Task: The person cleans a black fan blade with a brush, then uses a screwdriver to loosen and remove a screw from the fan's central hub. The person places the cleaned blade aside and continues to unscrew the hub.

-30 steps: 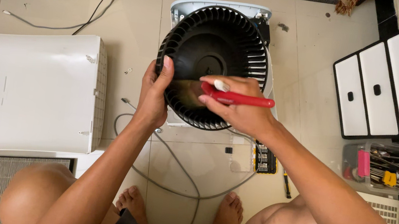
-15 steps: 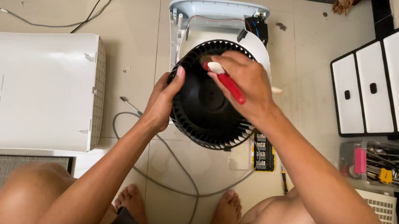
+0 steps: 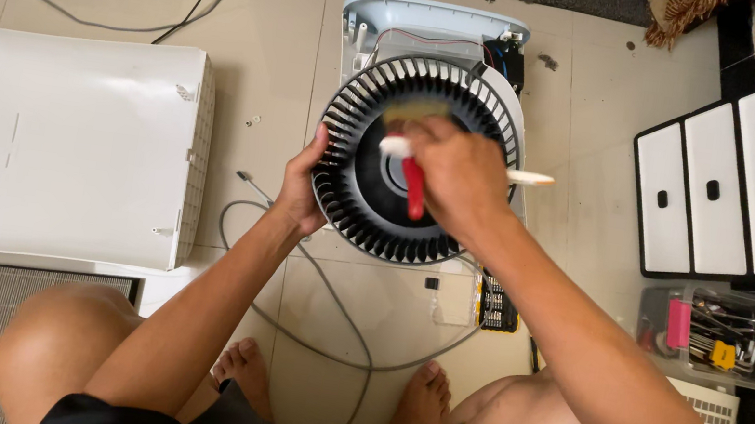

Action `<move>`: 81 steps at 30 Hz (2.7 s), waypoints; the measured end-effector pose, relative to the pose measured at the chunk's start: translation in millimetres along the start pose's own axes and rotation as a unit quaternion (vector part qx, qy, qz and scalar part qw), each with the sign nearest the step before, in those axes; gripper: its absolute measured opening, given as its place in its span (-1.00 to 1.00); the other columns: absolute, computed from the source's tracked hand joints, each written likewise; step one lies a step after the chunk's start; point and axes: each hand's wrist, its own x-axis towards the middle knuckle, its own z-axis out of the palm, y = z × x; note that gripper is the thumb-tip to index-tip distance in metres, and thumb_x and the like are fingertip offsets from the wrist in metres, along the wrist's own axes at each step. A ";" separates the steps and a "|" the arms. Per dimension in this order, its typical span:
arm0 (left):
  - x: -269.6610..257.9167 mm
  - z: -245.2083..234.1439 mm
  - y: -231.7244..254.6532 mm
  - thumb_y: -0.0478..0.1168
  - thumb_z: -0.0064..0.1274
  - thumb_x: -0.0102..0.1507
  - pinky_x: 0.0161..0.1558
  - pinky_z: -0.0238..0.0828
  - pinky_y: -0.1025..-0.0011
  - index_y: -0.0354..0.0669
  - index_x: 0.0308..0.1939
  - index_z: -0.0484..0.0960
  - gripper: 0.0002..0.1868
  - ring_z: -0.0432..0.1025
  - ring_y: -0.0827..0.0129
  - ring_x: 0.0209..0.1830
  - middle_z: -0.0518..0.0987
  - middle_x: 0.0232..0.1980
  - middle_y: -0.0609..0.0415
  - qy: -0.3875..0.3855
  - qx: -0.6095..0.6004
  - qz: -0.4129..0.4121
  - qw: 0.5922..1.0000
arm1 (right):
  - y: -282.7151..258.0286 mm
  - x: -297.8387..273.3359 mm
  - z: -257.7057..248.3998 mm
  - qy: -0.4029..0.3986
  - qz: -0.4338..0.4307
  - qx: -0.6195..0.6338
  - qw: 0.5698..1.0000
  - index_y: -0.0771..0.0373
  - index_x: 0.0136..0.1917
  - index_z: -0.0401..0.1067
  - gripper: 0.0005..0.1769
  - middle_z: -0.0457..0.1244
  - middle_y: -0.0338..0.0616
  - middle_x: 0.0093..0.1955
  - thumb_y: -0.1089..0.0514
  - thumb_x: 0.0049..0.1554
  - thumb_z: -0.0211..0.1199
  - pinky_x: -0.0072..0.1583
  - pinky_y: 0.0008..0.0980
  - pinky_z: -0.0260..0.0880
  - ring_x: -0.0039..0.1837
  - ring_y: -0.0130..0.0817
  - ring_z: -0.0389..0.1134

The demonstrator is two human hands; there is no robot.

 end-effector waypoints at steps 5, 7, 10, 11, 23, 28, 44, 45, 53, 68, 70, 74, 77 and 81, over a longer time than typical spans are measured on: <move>2.8 3.9 -3.7 0.32 -0.07 0.30 0.29 0.43 0.12 -0.25 0.34 0.44 -0.21 0.47 0.06 0.27 0.55 0.29 -0.15 -0.029 0.036 -0.027 0.999 | -7.4 -6.2 7.5 -0.070 -0.049 0.159 0.984 0.08 0.04 0.58 -0.75 0.41 -0.16 -0.07 0.14 0.05 0.41 -0.12 -0.18 0.45 -0.12 -0.04 0.45; 3.5 9.0 -3.1 0.34 -0.08 0.30 0.28 0.43 0.16 -0.29 0.35 0.45 -0.18 0.48 0.09 0.27 0.55 0.30 -0.16 0.010 0.082 -0.038 0.996 | -1.7 -6.3 -0.2 -0.040 0.004 0.124 0.991 0.09 0.10 0.58 -0.76 0.40 -0.15 -0.07 0.17 0.13 0.40 -0.12 -0.20 0.46 -0.14 -0.06 0.45; 2.3 20.9 -3.8 0.33 -0.09 0.27 0.28 0.43 0.16 -0.19 0.36 0.43 -0.20 0.47 0.13 0.26 0.53 0.31 -0.10 0.017 0.066 -0.031 0.997 | -0.7 -0.2 -5.8 0.046 -0.039 0.034 0.998 0.20 0.16 0.54 -0.65 0.42 -0.14 0.19 0.30 0.07 0.33 -0.06 -0.24 0.47 -0.02 -0.07 0.47; 2.7 23.9 0.9 0.34 -0.11 0.28 0.28 0.43 0.15 -0.21 0.36 0.43 -0.19 0.47 0.12 0.26 0.53 0.31 -0.11 0.002 0.049 -0.024 0.998 | -2.8 4.5 -4.7 0.022 -0.049 0.031 0.998 0.19 0.13 0.56 -0.62 0.43 -0.14 0.13 0.29 0.00 0.34 -0.09 -0.23 0.46 -0.06 -0.06 0.47; -9.3 48.0 14.3 0.38 -0.22 0.30 0.29 0.41 0.18 -0.15 0.39 0.40 -0.17 0.47 0.17 0.28 0.54 0.33 -0.06 0.025 0.072 -0.009 0.997 | -19.0 17.1 -12.7 0.082 0.005 0.037 0.996 0.30 0.05 0.54 -0.65 0.35 -0.06 -0.21 0.13 0.00 0.40 -0.21 -0.18 0.40 -0.22 -0.05 0.42; -10.9 52.9 9.0 0.36 -0.22 0.32 0.29 0.41 0.21 -0.16 0.40 0.39 -0.19 0.45 0.20 0.31 0.53 0.34 -0.03 0.017 0.100 0.002 0.995 | -16.1 13.4 -10.3 0.126 -0.005 0.108 0.986 0.26 0.03 0.49 -0.75 0.35 -0.08 -0.16 0.10 0.12 0.35 -0.18 -0.22 0.42 -0.20 -0.08 0.42; -15.7 58.8 17.3 0.27 -0.15 0.38 0.22 0.39 0.28 -0.29 0.31 0.42 -0.29 0.44 0.29 0.19 0.53 0.20 -0.04 0.010 0.219 0.076 0.973 | -15.0 14.5 -9.1 0.050 0.106 0.187 0.975 0.28 -0.09 0.56 -0.74 0.36 -0.01 -0.27 0.06 0.03 0.39 -0.21 -0.15 0.40 -0.26 0.02 0.40; -15.0 60.3 16.9 0.25 -0.12 0.40 0.20 0.39 0.27 -0.33 0.28 0.43 -0.31 0.43 0.29 0.15 0.53 0.17 -0.06 0.023 0.238 0.087 0.967 | -11.2 12.9 -11.3 0.045 0.105 0.184 0.976 0.28 -0.12 0.56 -0.76 0.36 0.00 -0.28 0.06 0.03 0.39 -0.20 -0.15 0.40 -0.26 0.03 0.40; -13.4 72.0 28.7 0.21 -0.11 0.38 0.13 0.41 0.35 -0.25 0.14 0.45 -0.43 0.45 0.38 0.07 0.54 0.09 0.04 0.017 0.209 0.148 0.966 | 1.1 4.5 -2.7 -0.023 0.164 0.266 0.950 0.35 -0.24 0.48 -0.62 0.31 0.02 -0.34 -0.03 0.03 0.44 -0.19 -0.20 0.37 -0.26 -0.10 0.41; -28.5 83.4 17.5 0.11 0.05 0.37 0.17 0.33 0.42 -0.34 0.19 0.43 -0.43 0.40 0.41 0.05 0.55 0.02 0.03 0.042 0.438 0.305 0.844 | 34.8 -4.4 9.1 -0.128 0.272 0.317 0.900 0.31 -0.38 0.52 -0.71 0.34 -0.16 -0.45 0.05 -0.02 0.42 -0.20 -0.34 0.35 -0.36 -0.38 0.37; -26.9 81.2 20.7 0.14 0.03 0.39 0.17 0.34 0.43 -0.32 0.20 0.44 -0.42 0.40 0.42 0.04 0.55 0.02 0.04 0.066 0.412 0.302 0.857 | 40.8 -7.7 6.5 -0.111 0.287 0.346 0.886 0.27 -0.38 0.54 -0.73 0.35 -0.21 -0.46 0.03 -0.01 0.40 -0.19 -0.37 0.36 -0.35 -0.42 0.38; -25.3 79.7 24.7 0.12 0.05 0.39 0.18 0.34 0.43 -0.34 0.22 0.42 -0.42 0.39 0.42 0.05 0.53 0.05 0.04 0.081 0.399 0.323 0.854 | 34.2 -9.9 10.3 -0.140 0.275 0.409 0.859 0.27 -0.37 0.54 -0.75 0.35 -0.17 -0.45 0.05 -0.04 0.42 -0.22 -0.34 0.35 -0.35 -0.40 0.37; -30.6 80.3 19.8 0.08 0.10 0.37 0.16 0.35 0.43 -0.35 0.23 0.41 -0.42 0.40 0.42 0.03 0.54 0.04 0.03 0.075 0.433 0.327 0.837 | 16.4 -10.1 18.7 -0.122 0.262 0.360 0.887 0.29 -0.40 0.49 -0.68 0.32 -0.15 -0.48 0.03 0.00 0.41 -0.24 -0.31 0.32 -0.38 -0.36 0.34; -29.9 80.5 23.5 0.03 0.13 0.36 0.18 0.35 0.43 -0.35 0.21 0.41 -0.44 0.41 0.41 0.05 0.55 0.05 0.02 0.082 0.459 0.333 0.820 | 10.2 -10.0 14.4 -0.084 0.221 0.307 0.922 0.30 -0.40 0.45 -0.66 0.26 -0.09 -0.48 0.02 0.02 0.40 -0.26 -0.25 0.26 -0.39 -0.27 0.30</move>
